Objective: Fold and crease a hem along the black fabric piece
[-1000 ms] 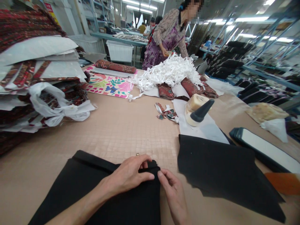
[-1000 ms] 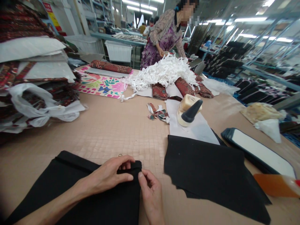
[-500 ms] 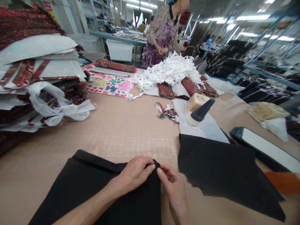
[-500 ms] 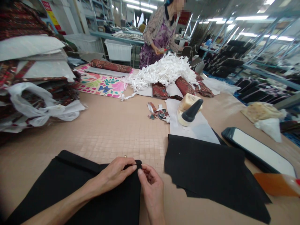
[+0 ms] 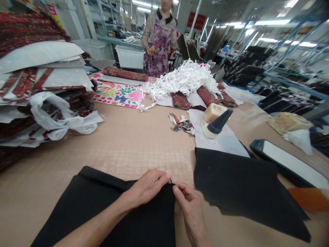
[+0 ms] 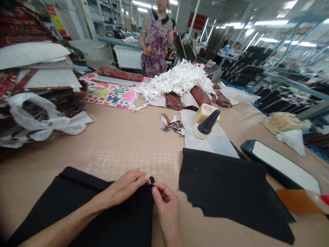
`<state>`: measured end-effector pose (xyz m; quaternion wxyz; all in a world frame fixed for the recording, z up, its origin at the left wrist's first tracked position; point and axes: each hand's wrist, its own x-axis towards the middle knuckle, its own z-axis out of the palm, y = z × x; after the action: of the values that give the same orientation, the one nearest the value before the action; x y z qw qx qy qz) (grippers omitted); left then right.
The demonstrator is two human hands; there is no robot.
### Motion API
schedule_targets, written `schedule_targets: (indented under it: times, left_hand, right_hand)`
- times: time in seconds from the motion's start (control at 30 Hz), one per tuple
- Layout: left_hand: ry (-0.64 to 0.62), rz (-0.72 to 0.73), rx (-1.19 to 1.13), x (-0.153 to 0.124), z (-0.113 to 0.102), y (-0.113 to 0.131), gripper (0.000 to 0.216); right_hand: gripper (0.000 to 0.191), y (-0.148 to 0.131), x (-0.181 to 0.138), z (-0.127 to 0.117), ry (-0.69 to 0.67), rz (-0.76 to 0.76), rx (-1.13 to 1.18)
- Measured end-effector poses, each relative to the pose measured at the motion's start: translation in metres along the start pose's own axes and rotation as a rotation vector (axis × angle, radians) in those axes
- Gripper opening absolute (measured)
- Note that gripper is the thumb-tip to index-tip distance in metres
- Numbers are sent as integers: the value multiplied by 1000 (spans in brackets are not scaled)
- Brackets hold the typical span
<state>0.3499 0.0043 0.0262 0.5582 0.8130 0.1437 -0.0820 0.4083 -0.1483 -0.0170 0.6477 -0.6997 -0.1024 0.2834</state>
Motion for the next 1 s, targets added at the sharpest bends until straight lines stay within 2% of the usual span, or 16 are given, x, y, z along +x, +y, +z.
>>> schedule_targets:
  times: [0.13, 0.4, 0.6, 0.83, 1.0]
  left_hand:
    - [-49, -18, -117, 6, 0, -6, 33]
    - [-92, -6, -190, 6, 4, -10, 25]
    - [-84, 1, -168, 3, 3, -7, 22]
    - [-52, 41, -117, 4, 9, -14, 23]
    - [-74, 46, -99, 1, 3, -11, 23]
  right_hand:
    - [31, -3, 0, 1, 10, -7, -14]
    - [30, -6, 2, -1, 9, 9, 6]
    - [32, -9, -1, -1, -1, 32, 35]
    - [34, -4, -2, -3, -24, 3, 17]
    - [35, -6, 0, 1, 30, 5, -41]
